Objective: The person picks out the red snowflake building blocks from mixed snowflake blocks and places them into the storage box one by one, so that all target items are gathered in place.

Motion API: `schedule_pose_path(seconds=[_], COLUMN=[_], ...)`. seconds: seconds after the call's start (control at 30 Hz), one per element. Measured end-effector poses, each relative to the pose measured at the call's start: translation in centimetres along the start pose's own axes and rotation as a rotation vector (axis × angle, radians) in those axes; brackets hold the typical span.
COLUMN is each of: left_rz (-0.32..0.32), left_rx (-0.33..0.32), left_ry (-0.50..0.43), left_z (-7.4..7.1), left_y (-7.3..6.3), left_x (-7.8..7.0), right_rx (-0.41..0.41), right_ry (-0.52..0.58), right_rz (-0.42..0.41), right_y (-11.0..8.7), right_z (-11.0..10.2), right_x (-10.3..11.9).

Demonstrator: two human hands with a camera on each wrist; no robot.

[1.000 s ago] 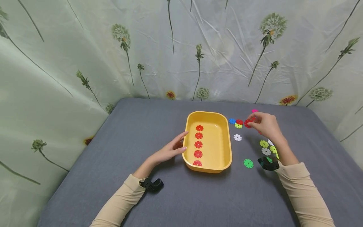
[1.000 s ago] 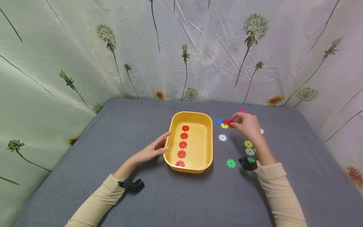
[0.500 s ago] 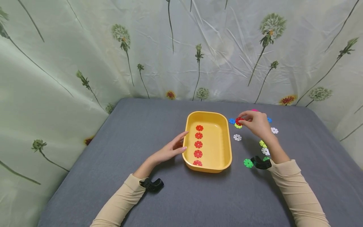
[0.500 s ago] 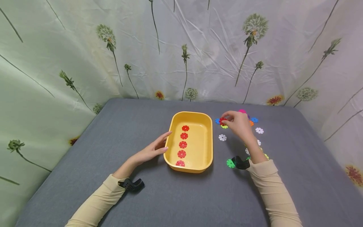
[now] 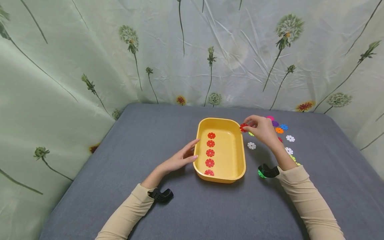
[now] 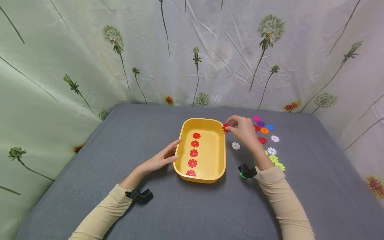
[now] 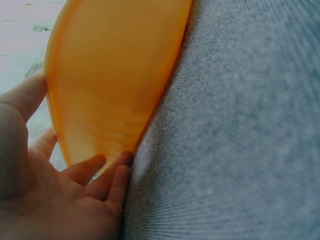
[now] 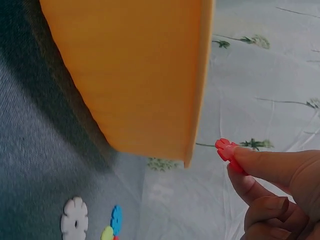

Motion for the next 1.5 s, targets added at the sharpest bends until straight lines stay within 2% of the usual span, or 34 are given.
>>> schedule_pose_path(seconds=[0.1, 0.63, 1.17, 1.3, 1.5], left_rz=[0.017, 0.006, 0.006, 0.007, 0.006], left_rx=[0.008, 0.006, -0.004, 0.001, 0.004], left_ry=[-0.015, 0.002, 0.009, 0.011, 0.010], left_z=[0.0, -0.1, 0.0, 0.0, 0.0], left_y=[0.0, 0.0, -0.1, -0.1, -0.1], left_x=[-0.1, -0.2, -0.3, -0.2, -0.2], right_rx=[0.003, 0.071, 0.157, 0.170, 0.191], right_ry=[-0.001, -0.060, -0.129, -0.165, -0.243], right_rz=[-0.011, -0.029, -0.154, -0.176, -0.257], right_y=[0.3, 1.3, 2.0, 2.1, 2.3], right_z=[0.6, 2.9, 5.2, 5.7, 6.5], right_x=[0.2, 1.5, 2.7, 2.8, 3.3])
Point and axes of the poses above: each hand's wrist, its own y-axis towards the middle knuckle, its own z-axis out of the palm, x = y × z, the point moved 5 cm from there along y, towards the middle knuckle, and after that the axes turned 7 degrees about z, right-handed, at the moved point
